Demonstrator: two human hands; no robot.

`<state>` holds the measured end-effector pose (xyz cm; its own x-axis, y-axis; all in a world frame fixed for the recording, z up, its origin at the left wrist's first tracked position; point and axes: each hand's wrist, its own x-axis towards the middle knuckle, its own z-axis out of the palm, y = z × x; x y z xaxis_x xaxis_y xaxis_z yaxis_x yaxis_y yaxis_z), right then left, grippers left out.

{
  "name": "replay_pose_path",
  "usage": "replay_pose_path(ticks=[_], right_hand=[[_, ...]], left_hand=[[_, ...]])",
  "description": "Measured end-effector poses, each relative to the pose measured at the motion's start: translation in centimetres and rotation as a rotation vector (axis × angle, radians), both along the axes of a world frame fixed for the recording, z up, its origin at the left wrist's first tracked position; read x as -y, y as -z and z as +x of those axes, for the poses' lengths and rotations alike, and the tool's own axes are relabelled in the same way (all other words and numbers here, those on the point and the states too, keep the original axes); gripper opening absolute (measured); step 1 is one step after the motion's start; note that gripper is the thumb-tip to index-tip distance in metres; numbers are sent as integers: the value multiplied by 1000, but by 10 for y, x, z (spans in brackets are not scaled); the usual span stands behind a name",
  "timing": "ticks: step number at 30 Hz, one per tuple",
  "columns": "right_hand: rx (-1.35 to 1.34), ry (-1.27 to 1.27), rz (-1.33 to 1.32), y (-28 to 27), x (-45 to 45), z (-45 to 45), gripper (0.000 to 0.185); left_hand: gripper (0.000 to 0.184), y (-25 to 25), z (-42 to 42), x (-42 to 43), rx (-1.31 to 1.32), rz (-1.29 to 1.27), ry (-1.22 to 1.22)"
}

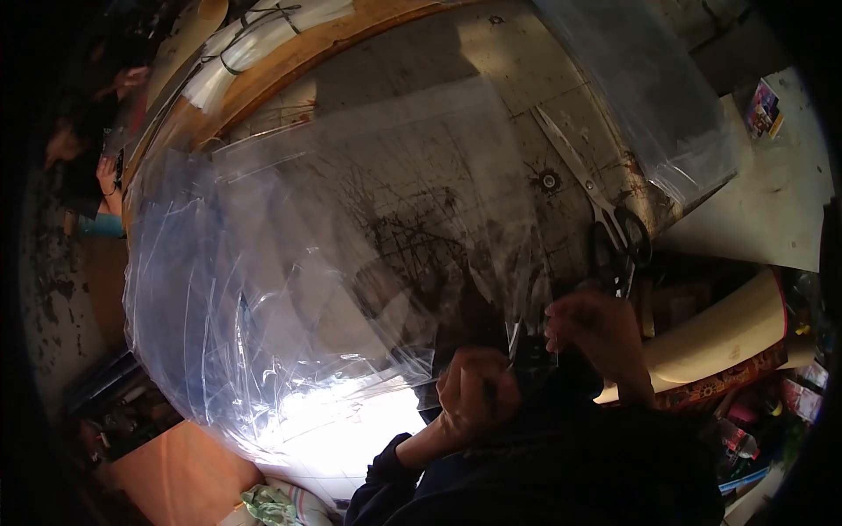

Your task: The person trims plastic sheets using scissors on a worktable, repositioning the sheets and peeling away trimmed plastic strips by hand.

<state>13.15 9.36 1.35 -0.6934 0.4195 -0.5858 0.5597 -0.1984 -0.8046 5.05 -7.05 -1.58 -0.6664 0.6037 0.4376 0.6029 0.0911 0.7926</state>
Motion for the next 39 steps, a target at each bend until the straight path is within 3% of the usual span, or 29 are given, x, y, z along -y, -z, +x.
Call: replay_pose_path(ticks=[10,11,13,14,15,16,17,18,20,21,23,24,26,28,30,31,34,35,37,39], right_hand=[[-155,68,-118,3,-1,-3,13],[-180,84,10,3,3,-6,14],[-211,86,130,2,4,-11,15],[-86,175,254,0,0,-14,16],[39,260,375,-2,-3,-16,16],[-127,377,391,-2,-8,-14,18],[-144,365,474,-3,-18,-9,19],[-62,298,728,1,-28,-5,20],[81,263,856,-7,-36,-4,18],[77,256,853,-4,-40,-3,18],[-31,182,1139,1,-46,-3,17],[-32,176,1137,2,-49,-4,17],[88,141,1306,1,-54,-10,18],[191,132,1267,-9,-52,-21,18],[56,357,1257,-15,-52,-28,17],[5,366,1379,-20,-52,-30,16],[-178,361,1346,-37,-27,-40,16],[-332,308,1136,-37,-14,-45,15],[-429,-69,983,-36,8,-52,12],[-516,-363,620,-28,32,-60,15]], left_hand=[[16,-1,3,-2,2,-29,45],[16,-2,2,-3,1,-30,36],[16,-10,-4,-5,27,-130,363],[16,-21,-10,-2,23,-136,346],[20,-37,-18,5,-48,-240,300],[26,-46,-25,13,-119,-344,252],[31,-49,-29,24,-183,-404,0],[35,-51,-33,35,-246,-460,-250],[46,-44,-43,47,-282,-590,-663],[57,-39,-42,55,-259,-669,-678],[54,-38,-31,59,-165,-728,-666],[52,-36,-27,58,-71,-785,-645],[55,-31,-23,58,-63,-720,-645],[54,-26,-22,63,7,-594,-634],[48,-23,-24,62,-26,-570,-653],[46,-23,-24,61,27,-522,-656],[42,-22,-25,61,83,-437,-658],[41,-21,-25,60,86,-398,-656],[39,-21,-23,58,155,-355,-675],[38,-19,-21,54,225,-311,-695]])
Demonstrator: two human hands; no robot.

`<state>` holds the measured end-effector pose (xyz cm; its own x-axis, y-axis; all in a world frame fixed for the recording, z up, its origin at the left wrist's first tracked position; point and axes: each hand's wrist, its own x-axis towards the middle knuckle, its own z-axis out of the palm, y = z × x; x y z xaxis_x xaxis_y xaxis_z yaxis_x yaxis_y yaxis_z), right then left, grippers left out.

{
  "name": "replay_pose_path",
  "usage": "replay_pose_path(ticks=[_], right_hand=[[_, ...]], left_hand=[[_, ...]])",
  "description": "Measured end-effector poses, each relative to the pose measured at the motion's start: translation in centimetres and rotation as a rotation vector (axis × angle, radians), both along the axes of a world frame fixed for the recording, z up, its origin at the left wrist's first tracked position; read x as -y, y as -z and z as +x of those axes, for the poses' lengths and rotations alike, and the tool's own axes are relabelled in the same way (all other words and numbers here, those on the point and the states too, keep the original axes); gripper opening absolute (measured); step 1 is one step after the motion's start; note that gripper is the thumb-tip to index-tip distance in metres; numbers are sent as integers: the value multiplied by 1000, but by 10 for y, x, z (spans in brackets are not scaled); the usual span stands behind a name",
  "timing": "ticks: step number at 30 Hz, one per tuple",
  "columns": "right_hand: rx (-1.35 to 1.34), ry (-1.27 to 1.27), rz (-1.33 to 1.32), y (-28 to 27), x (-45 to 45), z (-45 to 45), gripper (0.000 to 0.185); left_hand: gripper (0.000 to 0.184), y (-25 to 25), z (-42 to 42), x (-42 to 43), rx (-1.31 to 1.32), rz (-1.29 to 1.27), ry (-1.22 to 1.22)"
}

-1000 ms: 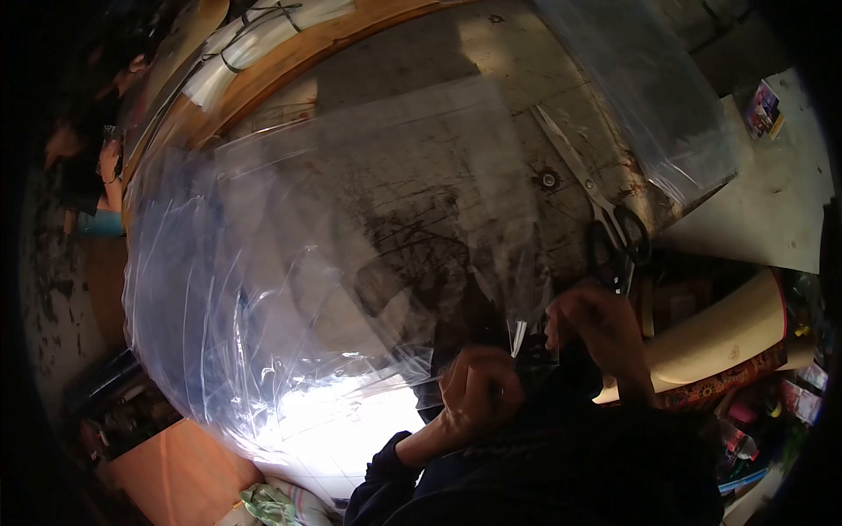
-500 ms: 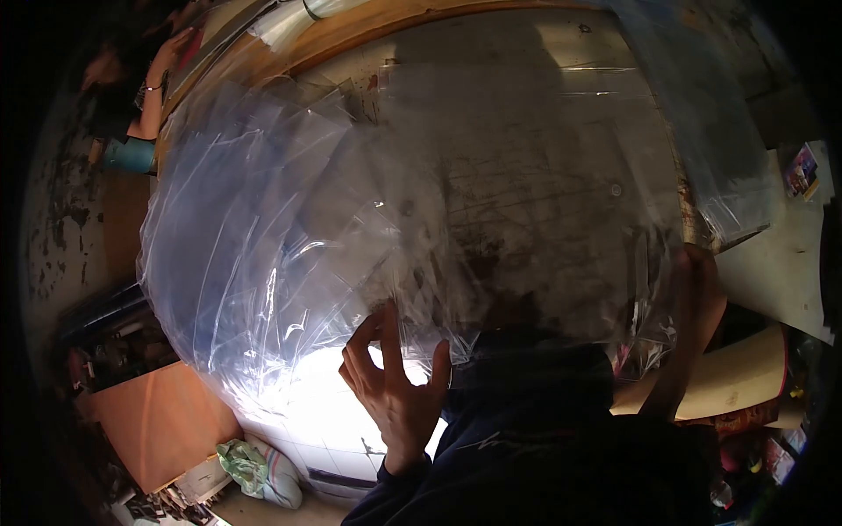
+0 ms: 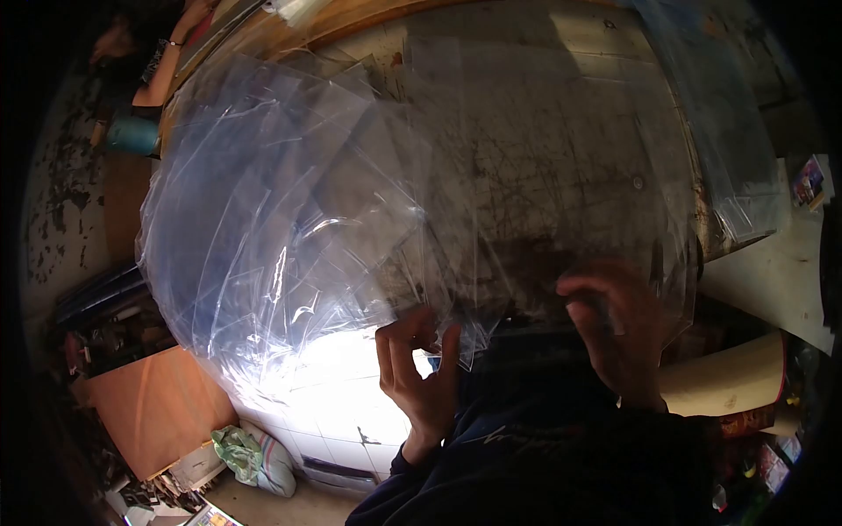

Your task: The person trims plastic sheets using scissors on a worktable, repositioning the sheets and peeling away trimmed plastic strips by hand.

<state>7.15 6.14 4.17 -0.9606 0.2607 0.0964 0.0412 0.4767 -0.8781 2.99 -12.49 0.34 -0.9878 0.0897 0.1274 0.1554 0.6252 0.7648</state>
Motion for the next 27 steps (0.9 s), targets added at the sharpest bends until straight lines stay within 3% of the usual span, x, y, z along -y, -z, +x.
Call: replay_pose_path(ticks=[2,7,13,15,17,19,27], right_hand=[[173,-89,-367,14,23,-7,23],[127,-179,-305,25,40,-21,20],[170,-183,-547,36,31,-21,13],[243,-209,-557,35,28,-22,9],[264,-206,-587,36,26,-22,9],[287,-207,-619,37,24,-22,10],[258,-319,-771,40,8,-20,5]], left_hand=[[32,3,4,-3,-163,-74,19],[30,13,11,-11,-281,109,89],[32,2,8,-12,-80,223,253],[33,-2,2,-6,-240,93,313],[30,1,-10,-1,-302,-64,198],[30,0,-20,-4,-206,-115,72],[31,-15,-42,-12,-22,-108,139]])
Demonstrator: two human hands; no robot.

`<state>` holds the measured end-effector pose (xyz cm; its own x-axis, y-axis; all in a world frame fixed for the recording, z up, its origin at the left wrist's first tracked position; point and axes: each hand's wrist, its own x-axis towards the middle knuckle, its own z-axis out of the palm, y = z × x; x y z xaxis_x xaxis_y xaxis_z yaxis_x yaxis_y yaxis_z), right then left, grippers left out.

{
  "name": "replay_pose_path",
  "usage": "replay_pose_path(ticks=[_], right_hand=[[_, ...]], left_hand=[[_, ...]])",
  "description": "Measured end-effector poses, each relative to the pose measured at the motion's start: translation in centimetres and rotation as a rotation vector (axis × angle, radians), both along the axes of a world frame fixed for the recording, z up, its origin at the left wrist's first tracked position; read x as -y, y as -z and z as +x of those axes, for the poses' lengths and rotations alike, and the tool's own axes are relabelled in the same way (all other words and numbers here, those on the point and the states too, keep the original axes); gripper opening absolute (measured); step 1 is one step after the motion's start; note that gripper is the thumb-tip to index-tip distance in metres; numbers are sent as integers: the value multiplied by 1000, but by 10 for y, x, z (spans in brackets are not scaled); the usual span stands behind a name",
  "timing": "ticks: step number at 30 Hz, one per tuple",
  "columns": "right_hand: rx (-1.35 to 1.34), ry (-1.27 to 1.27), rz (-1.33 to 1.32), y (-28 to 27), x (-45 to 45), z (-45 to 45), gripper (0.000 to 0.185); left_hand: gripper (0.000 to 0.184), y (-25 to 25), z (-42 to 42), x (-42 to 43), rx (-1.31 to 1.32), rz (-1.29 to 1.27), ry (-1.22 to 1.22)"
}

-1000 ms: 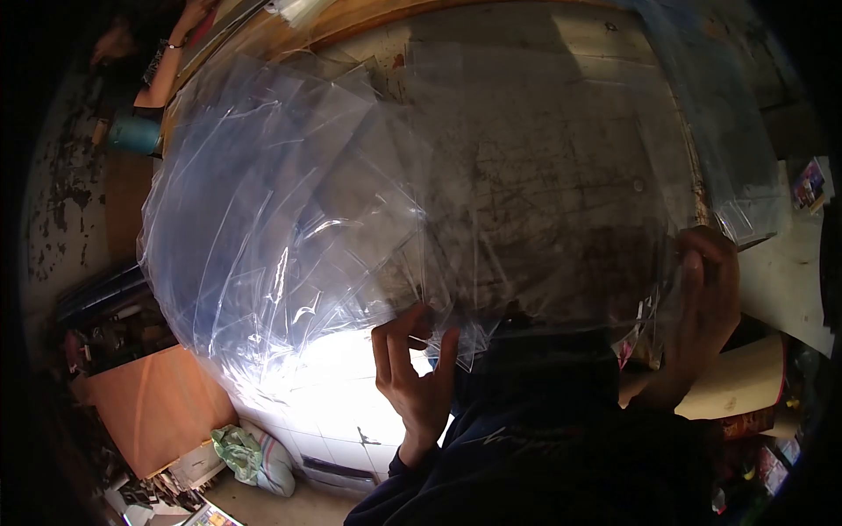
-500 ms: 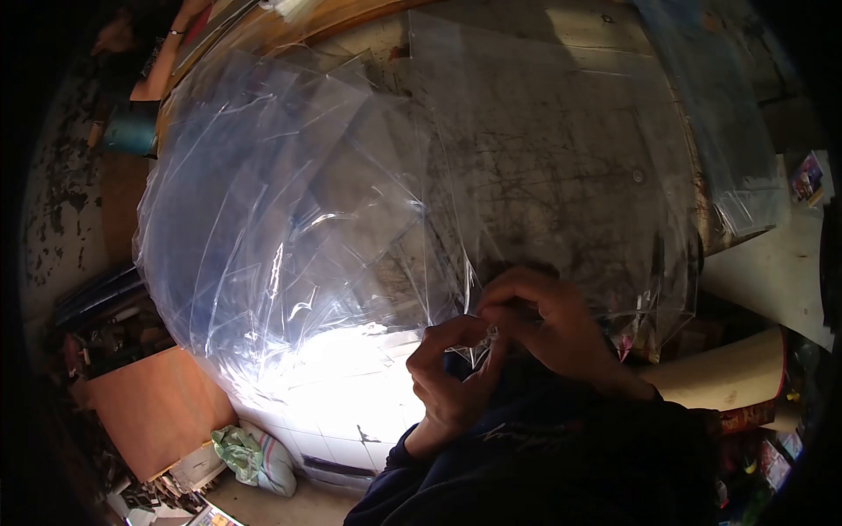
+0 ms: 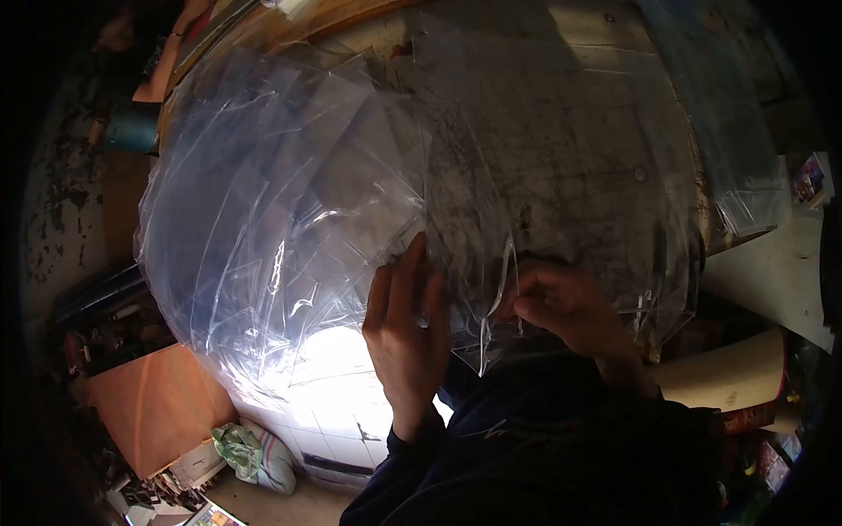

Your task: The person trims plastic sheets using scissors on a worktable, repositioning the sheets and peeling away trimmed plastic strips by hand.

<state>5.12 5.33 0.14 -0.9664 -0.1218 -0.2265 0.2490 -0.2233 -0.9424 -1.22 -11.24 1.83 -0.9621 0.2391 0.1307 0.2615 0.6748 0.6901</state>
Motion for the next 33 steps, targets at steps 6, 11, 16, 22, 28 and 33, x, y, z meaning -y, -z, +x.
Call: replay_pose_path(ticks=[6,11,16,22,28,33], right_hand=[[0,46,-225,9,-5,8,2],[-32,75,-308,15,-4,10,2],[-42,35,-265,17,-6,9,4],[-60,53,-333,19,-7,8,4],[-40,44,-345,20,-5,7,5],[-90,52,-425,30,-5,10,5]], left_hand=[[26,-2,-20,-24,-129,30,15],[25,-3,-31,-21,24,186,10],[16,5,-32,-18,45,293,-32],[15,0,-23,-16,88,332,-121],[54,-8,18,24,236,336,76],[33,-8,50,26,431,420,-86]])
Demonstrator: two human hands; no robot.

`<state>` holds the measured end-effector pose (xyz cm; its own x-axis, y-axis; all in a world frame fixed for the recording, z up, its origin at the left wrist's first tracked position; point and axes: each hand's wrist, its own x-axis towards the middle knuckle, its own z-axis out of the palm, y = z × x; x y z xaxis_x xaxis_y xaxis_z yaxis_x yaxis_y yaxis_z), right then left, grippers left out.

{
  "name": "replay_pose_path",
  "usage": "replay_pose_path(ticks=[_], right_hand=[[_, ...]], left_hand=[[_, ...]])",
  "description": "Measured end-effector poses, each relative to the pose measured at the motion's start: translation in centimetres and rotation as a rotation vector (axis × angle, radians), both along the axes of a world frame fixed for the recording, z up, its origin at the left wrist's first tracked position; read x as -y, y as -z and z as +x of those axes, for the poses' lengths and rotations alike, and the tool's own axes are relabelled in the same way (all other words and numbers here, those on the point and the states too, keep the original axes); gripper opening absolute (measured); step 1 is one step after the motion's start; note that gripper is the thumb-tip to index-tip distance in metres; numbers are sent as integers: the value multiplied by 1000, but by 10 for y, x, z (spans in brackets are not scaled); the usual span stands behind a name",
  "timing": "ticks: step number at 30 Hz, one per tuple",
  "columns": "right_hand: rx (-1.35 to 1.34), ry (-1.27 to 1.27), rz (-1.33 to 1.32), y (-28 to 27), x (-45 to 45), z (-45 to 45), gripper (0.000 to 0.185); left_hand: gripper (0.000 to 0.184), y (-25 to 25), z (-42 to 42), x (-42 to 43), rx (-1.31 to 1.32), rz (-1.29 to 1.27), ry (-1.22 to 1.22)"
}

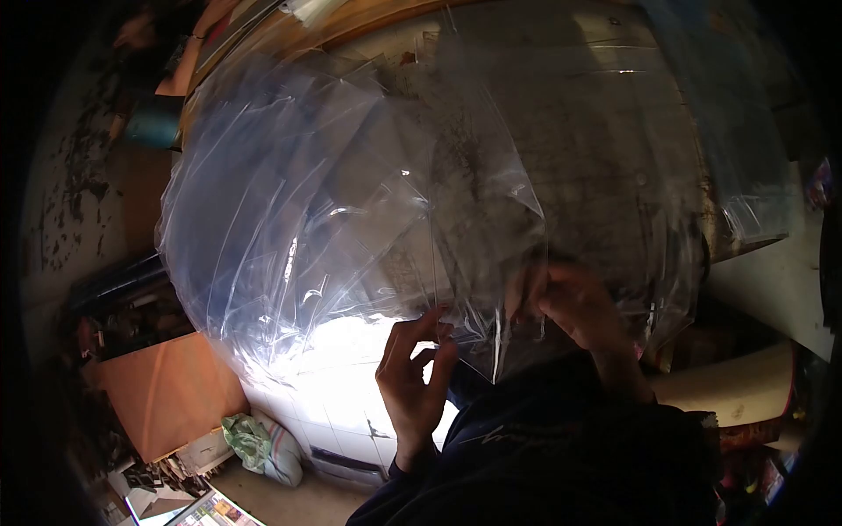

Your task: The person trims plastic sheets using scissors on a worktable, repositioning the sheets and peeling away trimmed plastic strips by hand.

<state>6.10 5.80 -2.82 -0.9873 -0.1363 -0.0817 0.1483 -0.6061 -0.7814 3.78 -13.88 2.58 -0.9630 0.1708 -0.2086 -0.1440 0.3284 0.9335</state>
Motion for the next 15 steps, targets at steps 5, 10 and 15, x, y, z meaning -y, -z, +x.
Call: replay_pose_path(ticks=[5,10,15], right_hand=[[-33,33,97,-4,-1,2,1],[-185,136,479,-5,-1,7,3],[-488,186,266,-50,31,-21,6]], left_hand=[[22,8,5,-3,-18,153,-89],[12,7,7,-9,-51,328,-163],[11,-15,2,-12,-548,485,-355]])
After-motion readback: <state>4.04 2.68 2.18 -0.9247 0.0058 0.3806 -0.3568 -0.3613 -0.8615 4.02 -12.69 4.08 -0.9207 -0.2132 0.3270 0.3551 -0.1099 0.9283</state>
